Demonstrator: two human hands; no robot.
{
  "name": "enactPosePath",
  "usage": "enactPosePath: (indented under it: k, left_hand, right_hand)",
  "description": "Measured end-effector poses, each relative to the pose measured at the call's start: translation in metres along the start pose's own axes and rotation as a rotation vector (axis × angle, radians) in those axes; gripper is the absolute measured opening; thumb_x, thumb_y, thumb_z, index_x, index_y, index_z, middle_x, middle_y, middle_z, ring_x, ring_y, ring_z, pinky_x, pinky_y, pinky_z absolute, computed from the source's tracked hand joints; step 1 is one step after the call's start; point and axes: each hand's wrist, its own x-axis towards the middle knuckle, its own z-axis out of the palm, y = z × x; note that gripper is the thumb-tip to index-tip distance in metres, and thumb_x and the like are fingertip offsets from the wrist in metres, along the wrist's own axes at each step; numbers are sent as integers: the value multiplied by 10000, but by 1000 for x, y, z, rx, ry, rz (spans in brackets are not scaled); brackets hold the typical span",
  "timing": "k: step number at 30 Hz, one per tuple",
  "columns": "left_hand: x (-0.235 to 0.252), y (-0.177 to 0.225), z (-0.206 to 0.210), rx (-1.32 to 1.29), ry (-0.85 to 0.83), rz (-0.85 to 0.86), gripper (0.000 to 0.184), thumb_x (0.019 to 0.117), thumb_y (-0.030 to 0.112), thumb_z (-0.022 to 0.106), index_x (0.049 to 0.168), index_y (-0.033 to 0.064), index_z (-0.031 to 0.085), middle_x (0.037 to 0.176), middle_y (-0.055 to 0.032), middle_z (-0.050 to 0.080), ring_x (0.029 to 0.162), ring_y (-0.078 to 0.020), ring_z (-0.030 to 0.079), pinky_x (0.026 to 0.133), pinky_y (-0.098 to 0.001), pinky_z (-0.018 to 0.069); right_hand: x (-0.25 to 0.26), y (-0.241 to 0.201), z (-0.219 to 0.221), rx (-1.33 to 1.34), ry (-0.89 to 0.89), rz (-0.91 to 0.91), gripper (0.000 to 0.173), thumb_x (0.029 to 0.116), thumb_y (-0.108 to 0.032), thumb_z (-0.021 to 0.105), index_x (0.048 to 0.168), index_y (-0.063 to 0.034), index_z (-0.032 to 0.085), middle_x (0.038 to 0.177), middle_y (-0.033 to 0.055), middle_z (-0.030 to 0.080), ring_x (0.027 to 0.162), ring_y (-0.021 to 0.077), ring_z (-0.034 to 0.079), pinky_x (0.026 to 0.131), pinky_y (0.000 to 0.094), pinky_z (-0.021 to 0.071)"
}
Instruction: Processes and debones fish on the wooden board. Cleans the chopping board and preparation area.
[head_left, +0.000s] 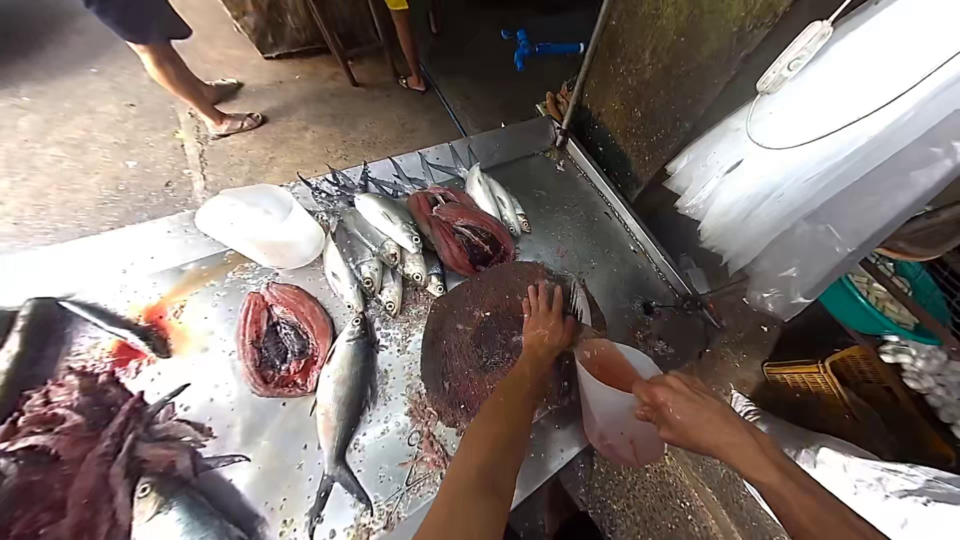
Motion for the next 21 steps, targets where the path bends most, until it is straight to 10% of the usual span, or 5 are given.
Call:
enactPosePath:
  k: [10, 21]
  left_hand:
    - [-77, -119, -60, 169, 194, -9, 612, 1033, 425, 401, 1562, 119, 435, 1651, -216, 309, 1531, -483, 228, 1208, -670, 193]
    - [-81, -136, -43, 352, 231, -107, 687, 1021, 557, 266, 1637, 253, 275, 1733, -44, 126, 1597, -335, 63, 1244, -610, 123]
  right_hand:
    - [-16, 30, 38, 112, 774, 21, 327, 949, -309, 594, 828, -25, 702, 792, 145, 686, 745, 339, 710, 628, 531, 583]
    - [141, 150, 31, 67, 860, 213, 329, 1039, -194, 575, 1097, 111, 685, 1036, 332, 688, 1015, 513, 681, 890, 646, 536]
